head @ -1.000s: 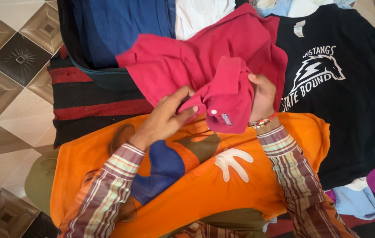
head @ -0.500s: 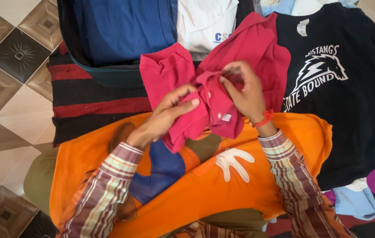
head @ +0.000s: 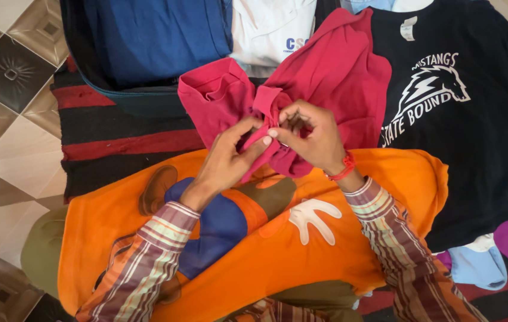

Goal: The person folds a white shirt, a black shirt, and a red polo shirt by hand, placing each one into a black suitcase on a striped rug. They also arrange an orange garment and blue jeans inside the suitcase.

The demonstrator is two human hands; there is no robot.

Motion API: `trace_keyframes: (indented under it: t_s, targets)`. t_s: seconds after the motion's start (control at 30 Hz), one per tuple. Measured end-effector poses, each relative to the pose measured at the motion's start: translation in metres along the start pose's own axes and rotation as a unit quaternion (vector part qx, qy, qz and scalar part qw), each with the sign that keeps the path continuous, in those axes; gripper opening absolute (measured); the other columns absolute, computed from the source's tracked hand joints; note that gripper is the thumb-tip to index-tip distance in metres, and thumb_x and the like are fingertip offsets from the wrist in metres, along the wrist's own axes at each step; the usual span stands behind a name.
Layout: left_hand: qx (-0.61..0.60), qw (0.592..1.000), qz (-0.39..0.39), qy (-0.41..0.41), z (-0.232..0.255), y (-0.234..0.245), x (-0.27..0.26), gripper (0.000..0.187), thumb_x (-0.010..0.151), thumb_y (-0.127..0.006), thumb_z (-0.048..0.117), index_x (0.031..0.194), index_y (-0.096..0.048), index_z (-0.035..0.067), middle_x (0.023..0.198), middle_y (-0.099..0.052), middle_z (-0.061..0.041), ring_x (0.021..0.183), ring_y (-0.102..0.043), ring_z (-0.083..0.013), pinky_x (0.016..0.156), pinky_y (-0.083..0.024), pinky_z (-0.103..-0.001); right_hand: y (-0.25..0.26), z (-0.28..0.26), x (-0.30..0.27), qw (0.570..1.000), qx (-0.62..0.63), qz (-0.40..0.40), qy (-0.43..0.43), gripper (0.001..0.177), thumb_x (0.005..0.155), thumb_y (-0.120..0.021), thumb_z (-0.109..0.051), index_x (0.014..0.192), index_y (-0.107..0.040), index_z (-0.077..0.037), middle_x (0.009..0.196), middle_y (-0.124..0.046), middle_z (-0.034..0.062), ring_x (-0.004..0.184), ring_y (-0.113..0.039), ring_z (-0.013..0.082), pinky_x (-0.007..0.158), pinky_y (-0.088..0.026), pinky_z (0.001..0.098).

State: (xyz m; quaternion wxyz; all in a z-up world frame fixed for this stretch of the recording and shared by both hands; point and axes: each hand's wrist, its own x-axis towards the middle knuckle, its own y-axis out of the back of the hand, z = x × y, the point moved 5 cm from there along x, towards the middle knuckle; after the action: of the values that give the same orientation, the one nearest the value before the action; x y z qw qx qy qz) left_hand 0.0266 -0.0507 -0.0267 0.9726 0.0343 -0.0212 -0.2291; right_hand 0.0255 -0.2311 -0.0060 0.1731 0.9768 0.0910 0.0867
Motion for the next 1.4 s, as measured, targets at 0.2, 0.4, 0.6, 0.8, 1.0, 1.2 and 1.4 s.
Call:
trace_keyframes:
  t_s: [0.2, 0.4, 0.6, 0.8, 1.0, 1.2, 1.4]
  targets:
    - [0.043, 0.989, 0.026, -0.141, 0.002, 0.003, 0.000, 0.018, 0.099, -0.071, 0.009, 0.111, -0.060, 0.001, 0.108, -0.064, -0.013, 0.103, -0.065, -0.0258, 0.093, -0.052, -0.035, 0.002, 0.009, -0.002, 1.000, 0.004, -0.004, -0.012, 0.008, 0.098, -0.072, -0.002, 0.102, -0.070, 0.004, 0.085, -0.070, 0.0000, 0.078, -0.063, 0.0025, 0.068, -0.053, 0.0209]
    - [0.024, 0.997, 0.042, -0.052, 0.000, 0.000, -0.002, 0.034, 0.090, -0.078, 0.014, 0.114, -0.058, 0.001, 0.101, -0.070, -0.011, 0.093, -0.070, -0.0202, 0.082, -0.054, -0.032, -0.008, 0.013, -0.005, 0.999, 0.009, -0.020, -0.030, 0.008, 0.098, -0.069, -0.002, 0.102, -0.069, 0.005, 0.085, -0.071, 0.0018, 0.078, -0.068, 0.0043, 0.069, -0.056, 0.0216]
    - [0.047, 0.995, 0.082, -0.043, -0.006, 0.006, 0.000, 0.019, 0.091, -0.078, 0.014, 0.102, -0.071, 0.000, 0.086, -0.073, -0.009, 0.077, -0.064, -0.0081, 0.068, -0.051, -0.029, -0.011, 0.027, -0.004, 0.994, 0.071, -0.030, -0.080, 0.011, 0.102, -0.066, -0.004, 0.108, -0.070, 0.005, 0.089, -0.073, 0.0022, 0.079, -0.068, 0.0048, 0.068, -0.055, 0.0208]
    - [0.030, 0.995, 0.092, -0.038, -0.026, 0.006, 0.002, 0.016, 0.096, -0.076, 0.012, 0.102, -0.072, -0.002, 0.080, -0.071, -0.012, 0.076, -0.055, -0.0050, 0.067, -0.050, -0.028, -0.011, 0.031, -0.002, 0.996, 0.036, -0.019, -0.077, 0.011, 0.106, -0.066, -0.006, 0.107, -0.070, 0.004, 0.086, -0.071, 0.0018, 0.074, -0.066, 0.0046, 0.065, -0.053, 0.0207]
    - [0.035, 0.993, 0.094, -0.066, -0.034, 0.006, 0.001, 0.014, 0.096, -0.075, 0.008, 0.106, -0.073, -0.002, 0.085, -0.074, -0.015, 0.077, -0.066, -0.0095, 0.072, -0.053, -0.029, -0.016, 0.038, 0.000, 0.993, 0.066, -0.031, -0.089, 0.012, 0.109, -0.066, -0.007, 0.106, -0.069, 0.004, 0.087, -0.072, 0.0038, 0.077, -0.070, 0.0082, 0.069, -0.056, 0.0223]
    - [0.031, 0.988, 0.127, -0.088, -0.042, 0.000, -0.001, 0.016, 0.094, -0.074, 0.003, 0.108, -0.072, -0.003, 0.096, -0.077, -0.016, 0.087, -0.074, -0.0150, 0.080, -0.056, -0.030, -0.016, 0.046, -0.005, 0.980, 0.122, -0.015, -0.160, 0.010, 0.106, -0.066, -0.006, 0.104, -0.069, 0.003, 0.087, -0.073, 0.0057, 0.077, -0.072, 0.0108, 0.067, -0.056, 0.0232]
    - [0.016, 0.986, 0.148, -0.069, -0.049, -0.003, -0.005, 0.020, 0.093, -0.073, 0.000, 0.113, -0.072, -0.003, 0.105, -0.079, -0.015, 0.094, -0.076, -0.0168, 0.086, -0.057, -0.029, -0.015, 0.056, -0.009, 0.933, 0.230, -0.021, -0.277, 0.009, 0.102, -0.066, -0.007, 0.107, -0.070, -0.001, 0.096, -0.075, 0.0067, 0.083, -0.076, 0.0149, 0.073, -0.061, 0.0263]
